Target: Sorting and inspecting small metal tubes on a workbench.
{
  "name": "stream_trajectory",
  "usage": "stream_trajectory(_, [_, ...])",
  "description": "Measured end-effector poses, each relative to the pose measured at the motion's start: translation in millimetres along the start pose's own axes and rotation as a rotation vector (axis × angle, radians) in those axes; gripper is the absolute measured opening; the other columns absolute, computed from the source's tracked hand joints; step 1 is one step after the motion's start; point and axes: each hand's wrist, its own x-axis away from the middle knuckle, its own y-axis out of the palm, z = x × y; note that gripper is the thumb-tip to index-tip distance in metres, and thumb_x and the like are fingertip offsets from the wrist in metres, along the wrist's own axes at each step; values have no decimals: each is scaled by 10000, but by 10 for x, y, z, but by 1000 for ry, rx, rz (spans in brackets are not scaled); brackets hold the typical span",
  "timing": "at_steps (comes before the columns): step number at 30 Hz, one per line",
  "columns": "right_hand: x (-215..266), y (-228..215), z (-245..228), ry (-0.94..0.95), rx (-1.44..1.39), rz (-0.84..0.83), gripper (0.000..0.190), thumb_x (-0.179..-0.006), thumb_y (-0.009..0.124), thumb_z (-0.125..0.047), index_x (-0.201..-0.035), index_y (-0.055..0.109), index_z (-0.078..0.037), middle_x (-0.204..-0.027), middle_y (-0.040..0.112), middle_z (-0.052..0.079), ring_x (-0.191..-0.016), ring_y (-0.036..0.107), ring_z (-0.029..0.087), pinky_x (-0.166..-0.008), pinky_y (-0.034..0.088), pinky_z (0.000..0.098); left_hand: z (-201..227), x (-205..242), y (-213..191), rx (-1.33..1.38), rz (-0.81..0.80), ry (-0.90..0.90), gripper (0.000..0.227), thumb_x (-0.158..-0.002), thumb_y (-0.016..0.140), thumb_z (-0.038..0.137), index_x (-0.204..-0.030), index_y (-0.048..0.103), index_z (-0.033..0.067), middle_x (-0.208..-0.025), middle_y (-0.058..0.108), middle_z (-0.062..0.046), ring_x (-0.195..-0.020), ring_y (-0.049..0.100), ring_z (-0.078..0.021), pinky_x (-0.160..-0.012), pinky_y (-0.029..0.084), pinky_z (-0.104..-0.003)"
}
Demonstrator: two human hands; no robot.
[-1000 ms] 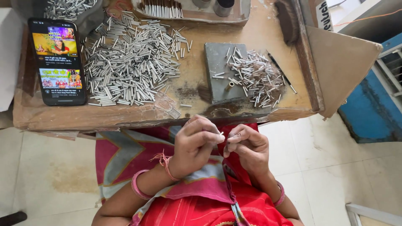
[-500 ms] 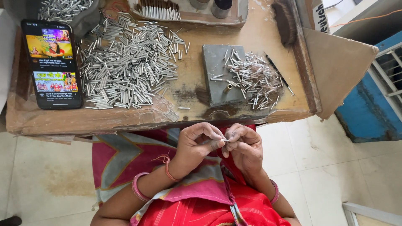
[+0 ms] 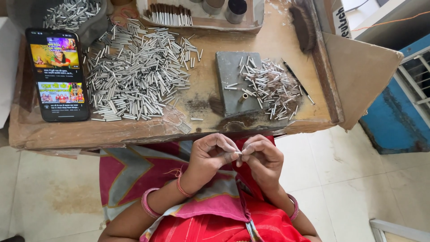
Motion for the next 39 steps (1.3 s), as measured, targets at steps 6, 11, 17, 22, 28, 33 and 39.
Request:
stream_trajectory(6, [-53, 32, -60, -36, 242, 16, 161, -877, 601, 221, -958, 658, 93, -1032, 621, 146, -803, 707, 169, -718, 609, 267, -37, -40, -52, 33, 9, -6, 151, -907, 710, -139, -904, 633, -9, -977, 702, -125, -846, 693, -181, -785, 594, -333])
stream_trajectory(11, [-57, -36, 28, 2, 169, 12, 180, -880, 595, 214, -993, 673, 97, -1042, 616, 147, -807, 702, 167, -731, 616, 271, -75, -77, -81, 29, 17, -12, 165, -902, 714, -146, -900, 624, -7, -957, 703, -128, -845, 697, -185, -778, 595, -329])
stream_trajectory(17, [-75, -142, 148, 53, 87, 3, 175, -884, 604, 213, -995, 677, 99, -1048, 617, 158, -807, 695, 177, -721, 609, 281, -84, -83, -93, -18, 27, 4, 177, -898, 714, -153, -904, 615, -7, -949, 706, -119, -841, 706, -177, -764, 597, -315])
stream_trajectory(22, [-33, -264, 293, 89, 28, 20, 192, -850, 592, 205, -965, 686, 83, -1020, 621, 156, -772, 672, 168, -676, 584, 273, -136, -81, -141, -153, 25, 39, 178, -895, 707, -154, -907, 608, -6, -963, 711, -107, -836, 714, -158, -744, 601, -299])
stream_trajectory(28, [-75, -318, 331, -50, 374, -60, 236, -756, 600, 163, -926, 697, 31, -899, 658, 133, -739, 631, 151, -661, 498, 244, -211, -63, -264, -350, -54, 133, 145, -921, 666, -139, -917, 606, -7, -981, 704, -124, -845, 733, -171, -747, 615, -287])
stream_trajectory(33, [-132, -312, 341, -149, 480, -149, 204, -717, 623, 115, -884, 684, 17, -845, 677, 126, -667, 628, 143, -578, 482, 232, -219, -80, -313, -525, -109, 243, 170, -898, 695, -126, -913, 579, -2, -981, 707, -134, -853, 737, -191, -754, 607, -278])
stream_trajectory(39, [-206, -287, 263, -155, 483, -178, 176, -757, 669, 112, -902, 690, 14, -853, 678, 121, -690, 645, 149, -594, 505, 239, -236, -75, -290, -526, -87, 209, 173, -889, 696, -143, -917, 591, -9, -981, 723, -144, -831, 744, -186, -734, 614, -278])
